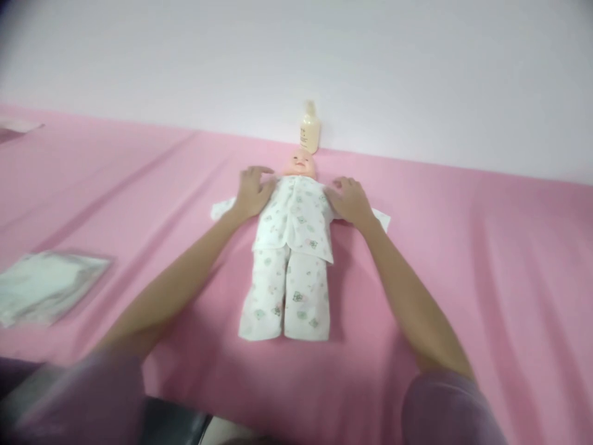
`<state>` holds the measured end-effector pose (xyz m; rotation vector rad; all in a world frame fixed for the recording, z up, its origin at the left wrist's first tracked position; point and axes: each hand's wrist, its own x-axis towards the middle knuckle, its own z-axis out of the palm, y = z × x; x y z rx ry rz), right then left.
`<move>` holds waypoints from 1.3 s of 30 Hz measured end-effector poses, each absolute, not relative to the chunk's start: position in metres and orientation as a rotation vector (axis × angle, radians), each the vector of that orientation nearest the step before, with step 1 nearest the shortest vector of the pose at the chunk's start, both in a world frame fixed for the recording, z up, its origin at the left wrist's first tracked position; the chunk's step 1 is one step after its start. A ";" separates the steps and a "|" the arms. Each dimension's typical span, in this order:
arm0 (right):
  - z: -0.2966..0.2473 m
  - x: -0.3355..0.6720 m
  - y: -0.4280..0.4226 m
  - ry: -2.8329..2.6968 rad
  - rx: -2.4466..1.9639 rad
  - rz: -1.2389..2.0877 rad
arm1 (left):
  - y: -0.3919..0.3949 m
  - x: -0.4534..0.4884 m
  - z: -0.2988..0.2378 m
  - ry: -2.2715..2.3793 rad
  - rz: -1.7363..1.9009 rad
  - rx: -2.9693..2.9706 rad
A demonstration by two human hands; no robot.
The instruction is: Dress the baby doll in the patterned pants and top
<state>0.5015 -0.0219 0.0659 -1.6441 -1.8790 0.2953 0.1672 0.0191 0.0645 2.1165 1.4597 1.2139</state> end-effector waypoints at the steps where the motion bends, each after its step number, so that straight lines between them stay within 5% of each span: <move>1: 0.059 0.518 -0.035 -1.936 -1.656 0.250 | 0.015 0.146 0.060 1.460 1.166 2.171; 8: 0.012 0.613 -0.091 -2.021 -1.698 0.261 | -0.012 0.035 0.036 1.544 0.872 2.253; 19: 0.010 0.620 -0.094 -1.588 -1.966 0.050 | -0.014 0.038 0.045 1.937 0.761 1.905; 31: 0.005 0.632 -0.096 -1.179 -1.883 0.267 | -0.016 0.005 0.042 1.974 0.828 1.841; 39: 0.011 0.629 -0.094 -1.385 -1.846 -0.153 | -0.026 0.012 0.053 2.228 0.886 1.990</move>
